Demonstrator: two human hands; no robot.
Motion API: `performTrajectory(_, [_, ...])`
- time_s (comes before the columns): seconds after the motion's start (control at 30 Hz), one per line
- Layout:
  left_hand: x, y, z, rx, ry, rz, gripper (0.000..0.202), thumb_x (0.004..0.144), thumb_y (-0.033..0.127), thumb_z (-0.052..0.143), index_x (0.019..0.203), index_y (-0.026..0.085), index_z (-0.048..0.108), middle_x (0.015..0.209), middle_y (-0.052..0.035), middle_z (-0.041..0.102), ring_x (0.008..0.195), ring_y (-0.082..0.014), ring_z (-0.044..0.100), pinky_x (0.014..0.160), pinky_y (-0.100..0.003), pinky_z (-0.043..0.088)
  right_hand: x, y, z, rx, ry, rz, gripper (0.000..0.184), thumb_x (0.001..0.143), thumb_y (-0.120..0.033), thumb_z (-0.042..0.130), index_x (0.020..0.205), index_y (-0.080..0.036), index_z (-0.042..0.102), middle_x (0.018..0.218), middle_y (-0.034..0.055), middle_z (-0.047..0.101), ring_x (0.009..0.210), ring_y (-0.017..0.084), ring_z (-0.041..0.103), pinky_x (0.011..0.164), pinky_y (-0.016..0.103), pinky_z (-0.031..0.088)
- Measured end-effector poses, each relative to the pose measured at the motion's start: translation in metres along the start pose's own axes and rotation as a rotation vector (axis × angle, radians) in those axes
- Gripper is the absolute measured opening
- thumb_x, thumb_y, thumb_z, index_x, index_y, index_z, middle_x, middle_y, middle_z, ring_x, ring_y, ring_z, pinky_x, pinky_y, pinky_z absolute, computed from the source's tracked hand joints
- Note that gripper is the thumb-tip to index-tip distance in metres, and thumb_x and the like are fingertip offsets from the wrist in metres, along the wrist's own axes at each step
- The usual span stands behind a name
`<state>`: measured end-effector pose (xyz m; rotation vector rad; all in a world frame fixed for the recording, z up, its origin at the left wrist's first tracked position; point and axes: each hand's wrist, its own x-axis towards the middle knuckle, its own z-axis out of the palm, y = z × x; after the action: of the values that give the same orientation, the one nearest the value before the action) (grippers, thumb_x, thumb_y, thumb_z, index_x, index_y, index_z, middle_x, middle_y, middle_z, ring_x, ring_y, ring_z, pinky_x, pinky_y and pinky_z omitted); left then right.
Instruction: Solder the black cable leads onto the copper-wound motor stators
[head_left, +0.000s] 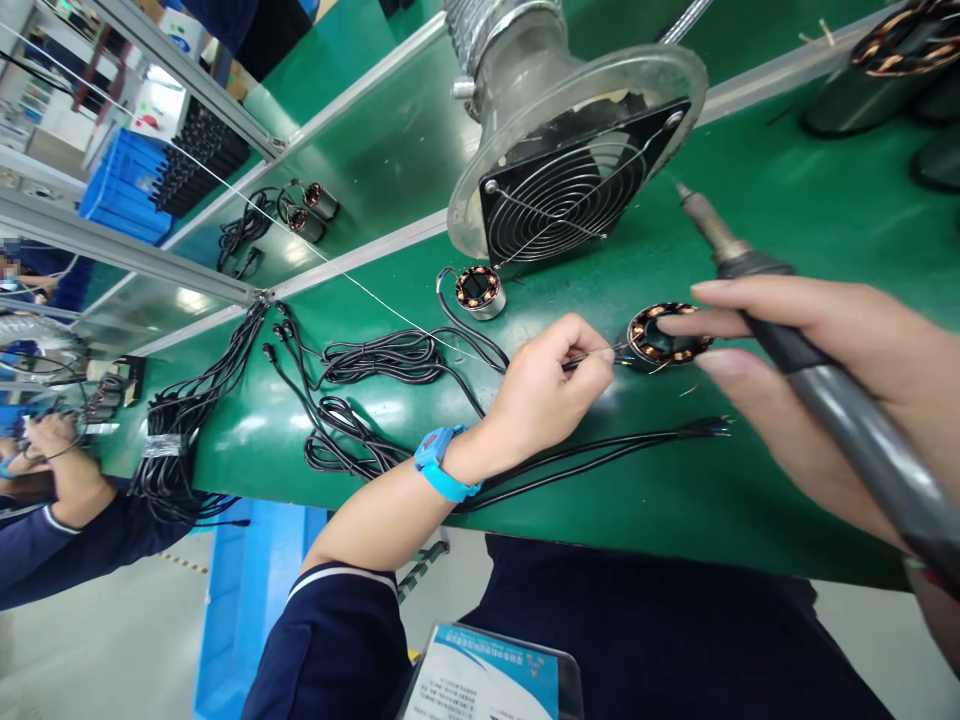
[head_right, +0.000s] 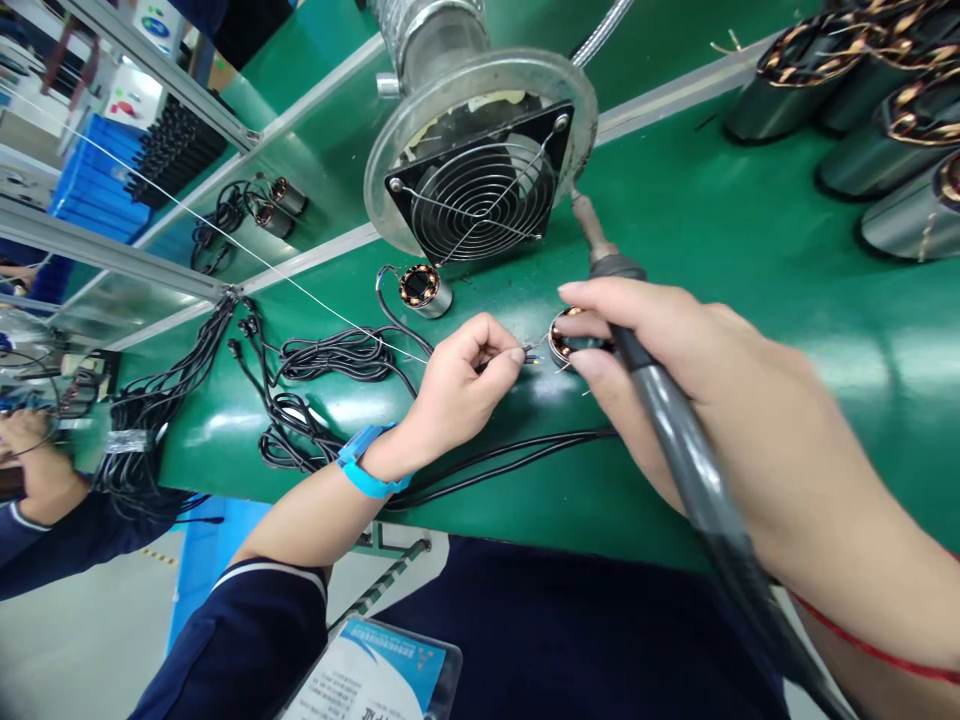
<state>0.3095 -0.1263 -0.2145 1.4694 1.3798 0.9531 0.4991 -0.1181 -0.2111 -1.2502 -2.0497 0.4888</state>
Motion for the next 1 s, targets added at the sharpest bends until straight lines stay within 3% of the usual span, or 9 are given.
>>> performTrajectory(0.17, [0.000,0.002,0.000,0.002,-0.008,-0.009,0.012,0.082,0.016,0.052,0.071,0.018,0.048,0.063,0.0048,0.051,0.059,-0.0064,0.045,0.058,-0.021,0.036,0.002,0.001,0.015,0.048,-0.011,-0.189,0.042,0.094,-0.041,0.050,0.134,-0.029,0.046,0.113,0.0017,0.065,0.105,0.020,0.060,0.088,0.036,0.049])
performTrajectory(0.33, [-0.001,0.000,-0.001,-0.039,-0.026,-0.012,0.011,0.084,0.018,0.052,0.074,0.018,0.048,0.066,0.0039,0.052,0.062,-0.0071,0.046,0.058,-0.022,0.036,-0.003,0.003,0.023,-0.003,0.082,-0.127,0.042,0.092,-0.037,0.053,0.132,-0.029,0.045,0.099,0.0008,0.067,0.093,0.020,0.061,0.081,0.038,0.047])
performTrajectory(0.43, [-0.001,-0.002,0.000,-0.072,-0.042,-0.006,0.010,0.085,0.019,0.052,0.076,0.018,0.048,0.067,0.0038,0.052,0.063,-0.0073,0.047,0.059,-0.022,0.036,-0.004,0.001,0.026,-0.031,0.073,-0.170,0.036,0.092,-0.037,0.051,0.127,-0.027,0.048,0.087,0.0004,0.066,0.086,0.021,0.061,0.077,0.039,0.045])
performTrajectory(0.6, [-0.006,-0.004,0.002,-0.119,-0.020,0.013,0.004,0.090,0.020,0.047,0.086,0.019,0.047,0.071,0.0036,0.051,0.066,-0.0078,0.047,0.062,-0.023,0.038,-0.004,-0.004,0.033,0.044,0.122,-0.165,0.036,0.092,-0.033,0.053,0.127,-0.027,0.047,0.089,-0.0004,0.066,0.092,0.019,0.062,0.086,0.038,0.045])
performTrajectory(0.77, [-0.011,-0.006,0.000,-0.056,-0.004,0.121,0.011,0.093,0.027,0.046,0.085,0.019,0.046,0.078,0.0007,0.051,0.070,-0.0094,0.047,0.065,-0.025,0.039,-0.002,-0.002,0.034,0.125,0.163,-0.151,0.043,0.089,-0.032,0.060,0.130,-0.028,0.047,0.087,-0.0019,0.066,0.095,0.018,0.063,0.087,0.036,0.046])
performTrajectory(1.0, [-0.006,-0.013,0.000,0.039,0.022,0.409,0.016,0.093,0.027,0.051,0.080,0.017,0.054,0.080,-0.0020,0.057,0.082,-0.0116,0.053,0.076,-0.026,0.043,0.001,0.000,0.034,0.267,0.154,-0.126,0.045,0.086,-0.027,0.064,0.128,-0.025,0.049,0.085,-0.0035,0.064,0.090,0.013,0.063,0.088,0.031,0.049])
